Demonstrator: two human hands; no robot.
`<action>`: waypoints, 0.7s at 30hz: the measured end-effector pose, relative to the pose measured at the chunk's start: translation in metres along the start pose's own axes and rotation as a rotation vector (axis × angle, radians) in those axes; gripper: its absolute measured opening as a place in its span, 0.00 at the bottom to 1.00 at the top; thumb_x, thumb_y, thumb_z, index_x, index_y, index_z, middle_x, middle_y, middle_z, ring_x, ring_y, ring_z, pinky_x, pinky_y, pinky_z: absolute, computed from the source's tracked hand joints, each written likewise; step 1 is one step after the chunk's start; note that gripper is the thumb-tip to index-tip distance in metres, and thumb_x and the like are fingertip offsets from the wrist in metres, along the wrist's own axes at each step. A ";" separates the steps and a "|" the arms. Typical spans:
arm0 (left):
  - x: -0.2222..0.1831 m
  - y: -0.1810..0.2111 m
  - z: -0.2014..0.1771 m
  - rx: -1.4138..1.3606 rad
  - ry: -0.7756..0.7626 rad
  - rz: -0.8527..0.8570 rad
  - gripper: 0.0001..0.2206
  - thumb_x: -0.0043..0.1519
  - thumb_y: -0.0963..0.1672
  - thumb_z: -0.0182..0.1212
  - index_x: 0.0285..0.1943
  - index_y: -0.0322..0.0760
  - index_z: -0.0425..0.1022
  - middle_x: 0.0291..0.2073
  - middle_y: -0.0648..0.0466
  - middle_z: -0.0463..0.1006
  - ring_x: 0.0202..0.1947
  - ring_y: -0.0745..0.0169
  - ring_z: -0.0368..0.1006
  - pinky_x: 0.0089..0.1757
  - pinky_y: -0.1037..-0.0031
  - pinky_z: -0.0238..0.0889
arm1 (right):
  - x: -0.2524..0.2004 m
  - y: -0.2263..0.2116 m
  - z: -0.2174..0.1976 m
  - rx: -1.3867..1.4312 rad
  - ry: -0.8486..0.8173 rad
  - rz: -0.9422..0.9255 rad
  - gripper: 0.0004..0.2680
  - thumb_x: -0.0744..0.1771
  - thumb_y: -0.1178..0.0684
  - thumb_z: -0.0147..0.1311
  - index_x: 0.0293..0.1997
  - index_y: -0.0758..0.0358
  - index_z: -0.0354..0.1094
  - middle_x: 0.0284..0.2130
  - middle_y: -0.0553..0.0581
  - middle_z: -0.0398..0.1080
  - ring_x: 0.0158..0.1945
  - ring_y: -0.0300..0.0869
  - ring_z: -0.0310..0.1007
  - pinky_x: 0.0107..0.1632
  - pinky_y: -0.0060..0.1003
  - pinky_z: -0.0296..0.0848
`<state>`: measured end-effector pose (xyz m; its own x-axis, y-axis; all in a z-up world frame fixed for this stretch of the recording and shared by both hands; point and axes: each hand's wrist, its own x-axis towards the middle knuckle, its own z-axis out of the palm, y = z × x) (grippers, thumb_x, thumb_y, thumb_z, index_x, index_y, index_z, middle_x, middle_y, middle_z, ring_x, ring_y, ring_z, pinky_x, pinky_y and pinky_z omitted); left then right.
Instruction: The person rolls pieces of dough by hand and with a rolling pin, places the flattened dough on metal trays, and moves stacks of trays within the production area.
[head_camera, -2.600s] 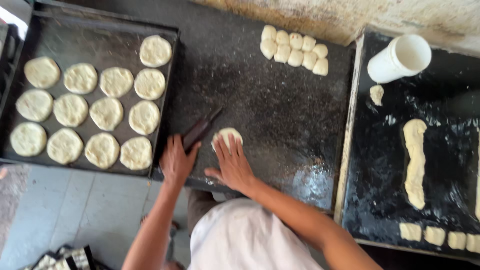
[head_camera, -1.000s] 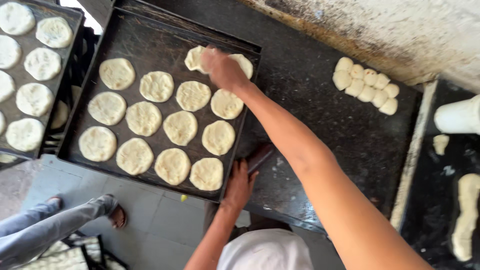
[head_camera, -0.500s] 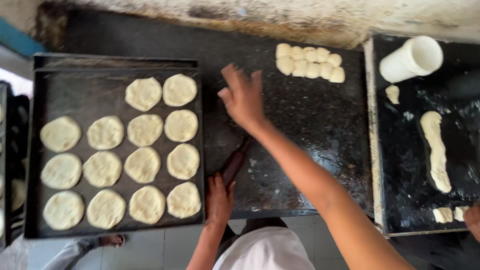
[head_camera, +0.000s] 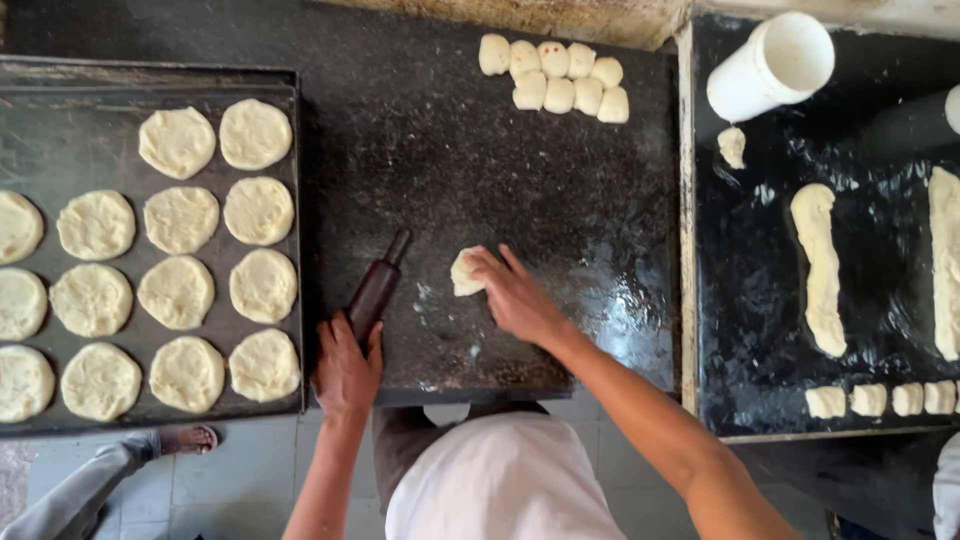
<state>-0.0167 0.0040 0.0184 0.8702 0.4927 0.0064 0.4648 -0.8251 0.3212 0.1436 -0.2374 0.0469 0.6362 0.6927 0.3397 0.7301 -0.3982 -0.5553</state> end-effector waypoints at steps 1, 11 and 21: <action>0.001 0.002 -0.001 0.007 0.015 0.004 0.25 0.66 0.55 0.58 0.60 0.30 0.68 0.44 0.39 0.72 0.33 0.39 0.77 0.28 0.55 0.70 | -0.007 -0.013 -0.001 -0.078 -0.059 -0.002 0.12 0.67 0.65 0.47 0.57 0.68 0.61 0.63 0.77 0.64 0.70 0.64 0.60 0.71 0.63 0.54; -0.008 0.011 -0.005 0.050 0.039 -0.046 0.26 0.65 0.55 0.59 0.61 0.32 0.66 0.46 0.42 0.72 0.37 0.41 0.77 0.30 0.56 0.72 | 0.051 0.003 0.044 -0.034 -0.173 0.191 0.14 0.72 0.62 0.46 0.68 0.65 0.63 0.72 0.63 0.60 0.75 0.53 0.55 0.71 0.45 0.62; -0.029 0.017 -0.004 0.039 0.069 -0.082 0.25 0.64 0.54 0.60 0.60 0.33 0.68 0.45 0.43 0.72 0.38 0.41 0.77 0.32 0.57 0.72 | -0.016 -0.056 0.028 -0.180 -0.365 -0.068 0.35 0.67 0.33 0.44 0.72 0.81 0.46 0.71 0.78 0.48 0.76 0.63 0.43 0.76 0.52 0.40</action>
<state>-0.0348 -0.0235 0.0274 0.8166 0.5752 0.0469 0.5408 -0.7910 0.2860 0.0861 -0.2093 0.0514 0.4787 0.8758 0.0613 0.8199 -0.4210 -0.3879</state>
